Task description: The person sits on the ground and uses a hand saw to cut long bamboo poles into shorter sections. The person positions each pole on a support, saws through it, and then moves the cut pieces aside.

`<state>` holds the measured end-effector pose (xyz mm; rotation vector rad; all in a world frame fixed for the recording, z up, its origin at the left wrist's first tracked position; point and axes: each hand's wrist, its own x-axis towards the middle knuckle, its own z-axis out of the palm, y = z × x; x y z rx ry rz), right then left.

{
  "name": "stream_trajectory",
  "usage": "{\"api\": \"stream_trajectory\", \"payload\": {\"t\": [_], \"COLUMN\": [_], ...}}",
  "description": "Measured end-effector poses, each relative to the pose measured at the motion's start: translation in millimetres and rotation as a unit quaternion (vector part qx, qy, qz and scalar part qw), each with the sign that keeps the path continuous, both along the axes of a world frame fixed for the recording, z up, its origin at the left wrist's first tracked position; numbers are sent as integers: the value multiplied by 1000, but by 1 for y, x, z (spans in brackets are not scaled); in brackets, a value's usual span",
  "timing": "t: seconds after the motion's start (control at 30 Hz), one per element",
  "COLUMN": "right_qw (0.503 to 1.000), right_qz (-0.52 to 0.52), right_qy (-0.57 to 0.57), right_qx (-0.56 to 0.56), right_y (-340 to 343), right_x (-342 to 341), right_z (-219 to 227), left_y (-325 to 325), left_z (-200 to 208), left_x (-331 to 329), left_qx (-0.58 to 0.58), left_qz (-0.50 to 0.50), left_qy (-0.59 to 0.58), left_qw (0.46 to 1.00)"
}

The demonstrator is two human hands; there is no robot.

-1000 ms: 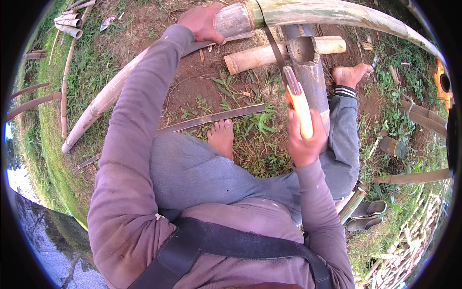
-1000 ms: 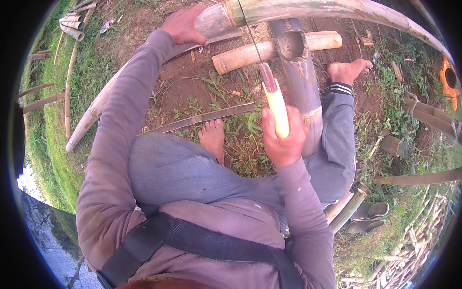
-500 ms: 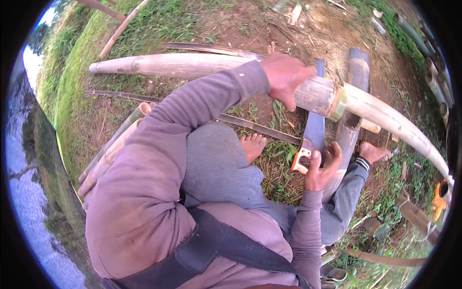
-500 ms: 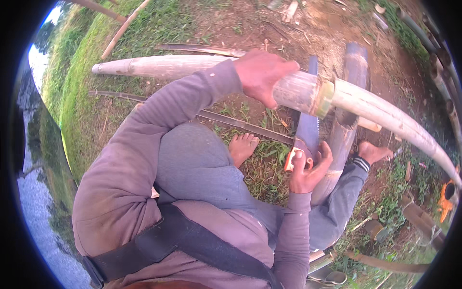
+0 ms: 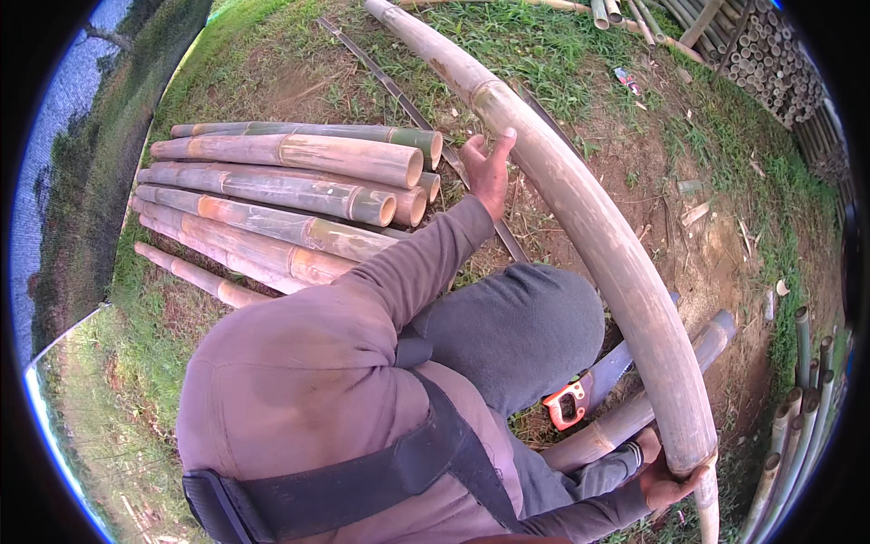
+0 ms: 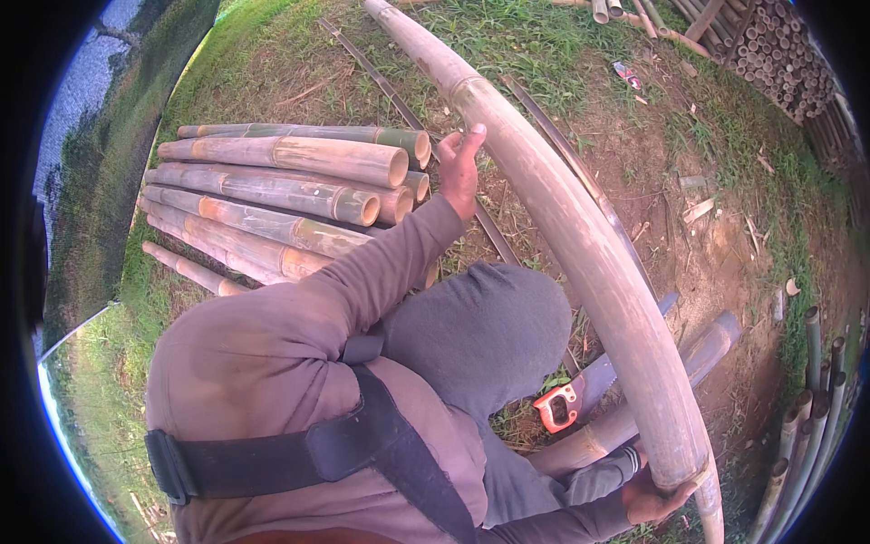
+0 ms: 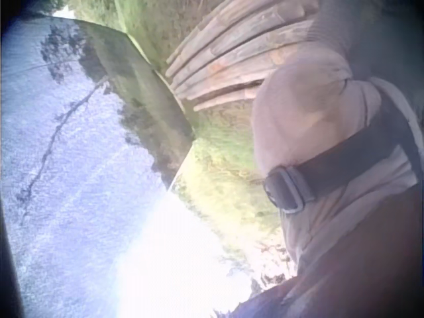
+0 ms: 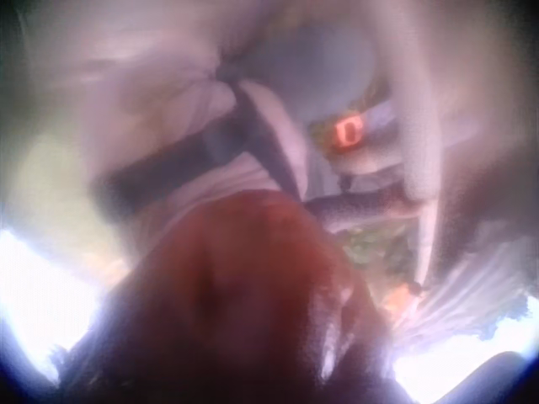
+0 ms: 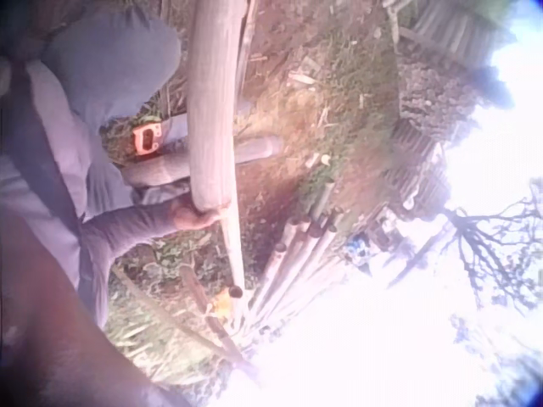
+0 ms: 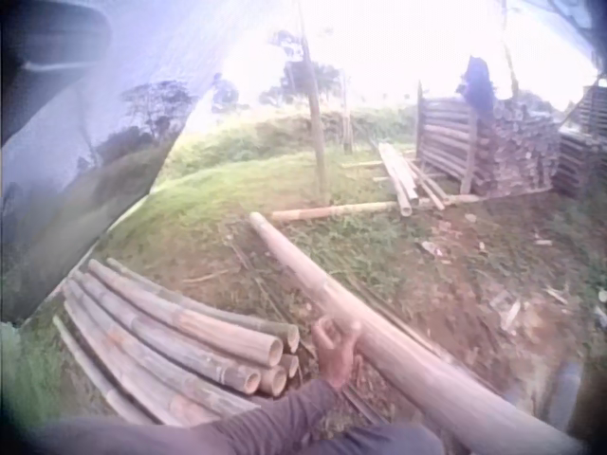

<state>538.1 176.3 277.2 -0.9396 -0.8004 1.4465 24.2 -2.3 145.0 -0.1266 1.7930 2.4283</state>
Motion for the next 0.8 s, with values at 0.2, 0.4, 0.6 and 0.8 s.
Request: {"api": "stream_trajectory", "payload": {"t": [0.2, 0.4, 0.6, 0.8], "right_qw": [1000, 997, 997, 967], "right_qz": [-11, -21, 69, 243], "right_qy": [-25, -30, -47, -76], "right_qx": [6, 74, 4, 13], "right_y": [41, 98, 157, 100], "right_x": [73, 75, -11, -179], "right_z": [-36, -12, 17, 24], "left_y": [24, 12, -61, -208], "left_z": [-16, 8, 52, 60], "left_x": [3, 30, 20, -32], "left_qx": [394, 418, 420, 339], "left_qz": [-163, -154, -108, 61], "left_qy": [-200, -161, -143, -102], "left_qw": [882, 881, 890, 933]}}
